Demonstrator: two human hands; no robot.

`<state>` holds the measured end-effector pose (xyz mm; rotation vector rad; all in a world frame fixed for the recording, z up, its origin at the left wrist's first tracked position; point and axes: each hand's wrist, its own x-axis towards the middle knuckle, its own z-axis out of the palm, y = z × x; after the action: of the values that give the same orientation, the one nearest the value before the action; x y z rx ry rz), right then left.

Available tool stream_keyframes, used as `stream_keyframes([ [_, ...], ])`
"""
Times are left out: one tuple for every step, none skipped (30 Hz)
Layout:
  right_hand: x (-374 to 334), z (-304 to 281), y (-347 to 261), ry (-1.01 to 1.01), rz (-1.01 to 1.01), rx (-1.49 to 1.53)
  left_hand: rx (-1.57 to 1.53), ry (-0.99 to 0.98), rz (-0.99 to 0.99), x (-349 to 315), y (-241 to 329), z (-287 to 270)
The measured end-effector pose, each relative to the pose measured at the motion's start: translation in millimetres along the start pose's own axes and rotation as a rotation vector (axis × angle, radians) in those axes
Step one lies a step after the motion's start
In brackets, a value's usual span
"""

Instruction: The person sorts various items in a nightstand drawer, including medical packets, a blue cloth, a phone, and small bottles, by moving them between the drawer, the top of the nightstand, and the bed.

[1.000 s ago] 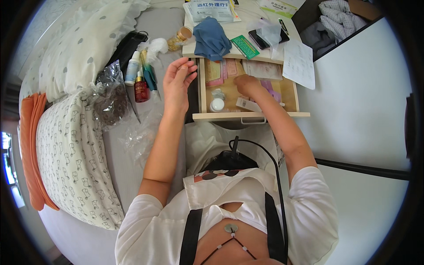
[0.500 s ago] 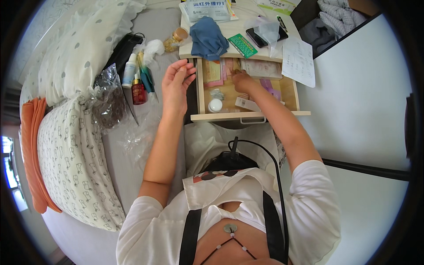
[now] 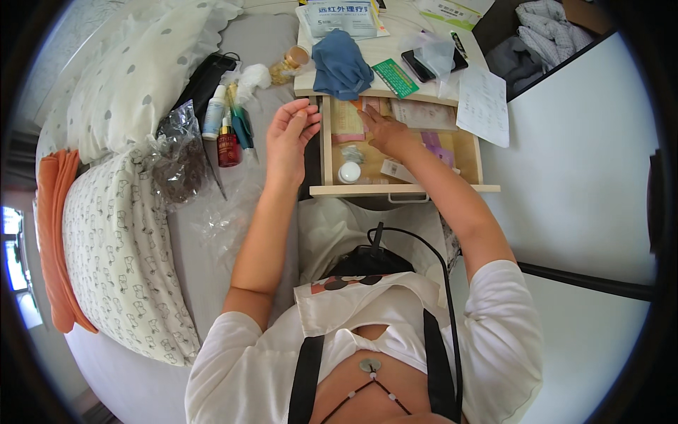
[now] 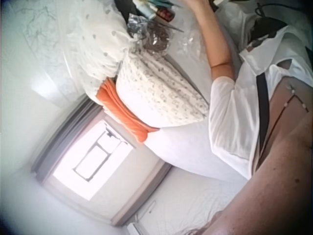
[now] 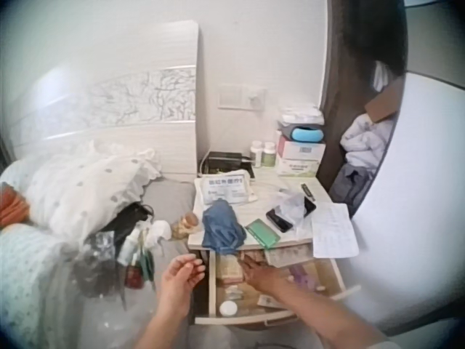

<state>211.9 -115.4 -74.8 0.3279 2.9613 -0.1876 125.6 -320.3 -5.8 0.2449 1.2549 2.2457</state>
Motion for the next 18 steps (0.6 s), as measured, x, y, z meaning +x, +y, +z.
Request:
stream_keyframes([
  [3.8,0.6,1.1,-0.029,0.012,0.016,-0.004,-0.008,0.016,1.8,-0.2,-1.6],
  [7.7,1.1,2.6,-0.057,0.024,0.031,-0.008,-0.016,0.033,5.6,-0.6,-3.2],
  [9.4,2.7,7.4,-0.009,-0.022,-0.021,-0.017,-0.024,0.047,6.3,-1.7,-3.9],
  [10.7,5.2,13.8,0.041,-0.068,-0.072,-0.012,-0.022,0.038,4.6,-2.0,-3.7],
  [10.1,7.5,17.1,0.09,-0.114,-0.123,-0.008,-0.02,0.03,2.6,-1.7,-2.7],
  [9.9,4.6,13.0,0.142,-0.107,-0.134,-0.001,-0.017,0.029,2.4,-0.3,-2.8],
  [9.1,1.2,8.4,0.195,-0.099,-0.145,-0.004,-0.014,0.029,2.5,0.4,-3.2],
  [9.0,-3.8,3.5,0.248,-0.091,-0.156,-0.006,-0.011,0.03,2.9,1.0,-3.7],
  [8.7,-9.2,-0.9,0.13,-0.107,-0.136,-0.009,-0.008,0.026,2.6,0.7,-4.6],
  [8.5,-15.1,-5.2,0.013,-0.121,-0.116,-0.008,-0.001,0.032,3.3,0.5,-5.8],
  [8.5,-17.0,-7.8,-0.104,-0.136,-0.095,-0.008,0.006,0.039,4.7,0.2,-6.9],
  [8.0,-13.6,-7.2,-0.187,-0.123,-0.108,-0.006,0.007,0.043,5.8,0.0,-6.3],
  [8.1,-6.8,-5.6,-0.27,-0.11,-0.121,-0.009,0.008,0.037,5.7,-0.2,-5.6],
  [8.4,-0.5,-3.4,-0.353,-0.096,-0.133,-0.012,0.01,0.031,5.4,-0.2,-4.7],
  [9.5,5.4,0.1,-0.305,-0.084,-0.079,-0.013,0.012,0.023,4.9,-0.5,-4.4],
  [11.8,10.0,5.3,-0.256,-0.071,-0.025,-0.012,0.002,0.029,6.4,-0.9,-4.1],
  [14.5,13.2,10.7,-0.207,-0.056,0.029,-0.011,-0.008,0.035,9.5,-1.1,-3.7],
  [15.0,11.6,9.6,-0.212,-0.078,0.06,-0.008,-0.006,0.034,7.4,-2.9,-6.5],
])
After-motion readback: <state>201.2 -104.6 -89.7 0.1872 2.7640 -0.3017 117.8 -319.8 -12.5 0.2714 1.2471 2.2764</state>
